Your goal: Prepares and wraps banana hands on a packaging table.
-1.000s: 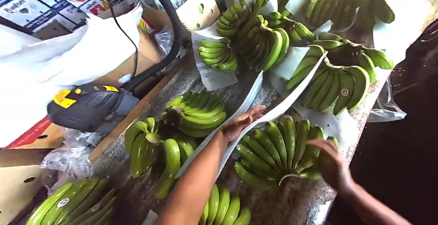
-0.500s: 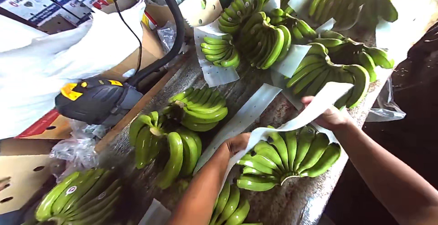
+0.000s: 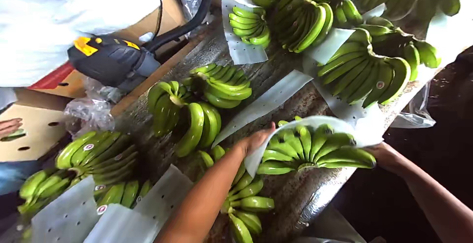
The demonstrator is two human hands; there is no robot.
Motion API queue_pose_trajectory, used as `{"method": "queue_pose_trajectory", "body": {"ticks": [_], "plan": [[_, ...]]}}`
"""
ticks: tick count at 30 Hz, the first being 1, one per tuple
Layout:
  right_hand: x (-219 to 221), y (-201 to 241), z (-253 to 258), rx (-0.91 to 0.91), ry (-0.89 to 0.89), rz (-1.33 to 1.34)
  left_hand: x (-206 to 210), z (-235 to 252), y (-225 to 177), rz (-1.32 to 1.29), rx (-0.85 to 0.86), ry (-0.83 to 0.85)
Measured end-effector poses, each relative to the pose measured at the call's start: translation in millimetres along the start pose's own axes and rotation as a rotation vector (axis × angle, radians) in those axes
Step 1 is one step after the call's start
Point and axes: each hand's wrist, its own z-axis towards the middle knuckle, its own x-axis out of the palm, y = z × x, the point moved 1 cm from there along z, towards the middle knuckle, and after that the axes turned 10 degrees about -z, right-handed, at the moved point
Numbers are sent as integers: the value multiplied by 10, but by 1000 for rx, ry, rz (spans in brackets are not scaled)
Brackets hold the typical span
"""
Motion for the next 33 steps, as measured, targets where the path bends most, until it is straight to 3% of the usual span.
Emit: {"method": "queue_pose_trajectory", "body": {"ticks": [3, 5, 7, 9, 11, 13, 15, 17, 18, 21, 23, 25, 27, 30, 33], "plan": [[-61, 95, 16, 123, -1, 376, -294, 220, -23, -214, 60, 49], [-104, -19, -19, 138, -66, 472, -578, 338, 153, -361, 129, 88], [-160, -100, -191, 114, -221, 362, -588, 330, 291, -526, 176, -146], [-214, -62, -428, -31, -427, 120, -551, 302, 422, -588, 208, -379], [-132, 139, -590, -240, -678, -52, -474, 39, 385, -381, 255, -604], [106, 438, -637, -453, -768, -91, -415, -376, 356, -45, 395, -782], [527, 799, -615, -559, -582, -35, -483, -774, 454, 233, 481, -927], [1017, 1209, -622, -570, -191, 24, -652, -1119, 749, 449, 425, -1013], [1241, 1460, -625, -590, -52, 35, -747, -1313, 910, 548, 298, -1046], [1781, 2307, -761, -696, 93, 25, -865, -1965, 1578, 643, -225, -980], [2082, 2795, -837, -724, 217, -123, -727, -2353, 2177, 620, -448, -975], [2441, 3050, -809, -766, 219, -368, -522, -2679, 2708, 588, -603, -1057], [2624, 3104, -763, -746, 146, -464, -344, -2986, 3134, 559, -627, -1196], [2460, 3008, -706, -614, 95, -487, -260, -3369, 3634, 484, -515, -1347], [2161, 2895, -562, -364, 158, -535, -369, -3723, 3933, 377, -341, -1331]]}}
